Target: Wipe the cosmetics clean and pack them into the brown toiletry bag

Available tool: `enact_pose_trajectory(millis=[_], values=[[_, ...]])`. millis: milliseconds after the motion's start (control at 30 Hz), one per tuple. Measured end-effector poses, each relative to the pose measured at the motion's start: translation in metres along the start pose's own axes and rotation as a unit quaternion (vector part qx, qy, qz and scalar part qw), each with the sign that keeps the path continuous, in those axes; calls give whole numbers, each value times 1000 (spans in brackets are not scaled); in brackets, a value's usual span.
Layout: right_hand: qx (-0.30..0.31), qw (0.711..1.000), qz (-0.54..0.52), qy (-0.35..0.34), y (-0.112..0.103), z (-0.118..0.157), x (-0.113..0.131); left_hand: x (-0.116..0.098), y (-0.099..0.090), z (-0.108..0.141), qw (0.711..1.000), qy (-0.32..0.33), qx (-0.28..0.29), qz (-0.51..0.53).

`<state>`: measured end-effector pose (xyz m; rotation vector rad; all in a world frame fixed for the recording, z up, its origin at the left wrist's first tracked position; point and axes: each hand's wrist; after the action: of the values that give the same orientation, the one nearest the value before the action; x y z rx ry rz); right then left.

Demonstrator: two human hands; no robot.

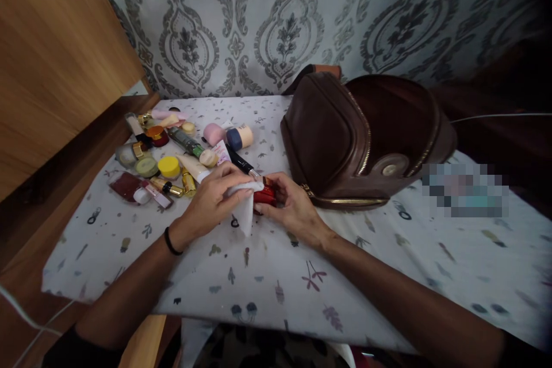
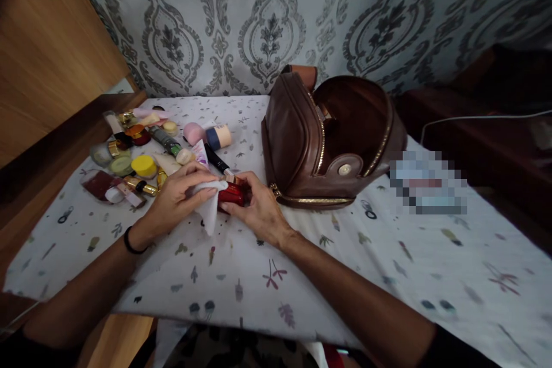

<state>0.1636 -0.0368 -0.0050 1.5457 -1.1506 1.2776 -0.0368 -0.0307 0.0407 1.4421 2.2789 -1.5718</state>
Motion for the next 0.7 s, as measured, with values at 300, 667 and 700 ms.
enact_pose_trajectory(millis=[300,667,700], values=[[10,999,30,-8,-3,-2,2,6,-10,-6,999,-14,45,-18],[31,999,8,2,-7,-4,5,10,2,-3,995,-82,40,-27],[30,1000,5,4,-6,-4,4,10,1,-4,995,-83,49,-13]])
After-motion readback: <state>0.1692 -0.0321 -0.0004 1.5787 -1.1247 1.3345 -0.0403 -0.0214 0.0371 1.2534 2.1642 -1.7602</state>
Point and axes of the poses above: each hand's wrist, its own z-axis away from the middle knuckle, its own y-axis out of the palm, x = y × z, and after that the axes turned 11 degrees about -z, right-handed
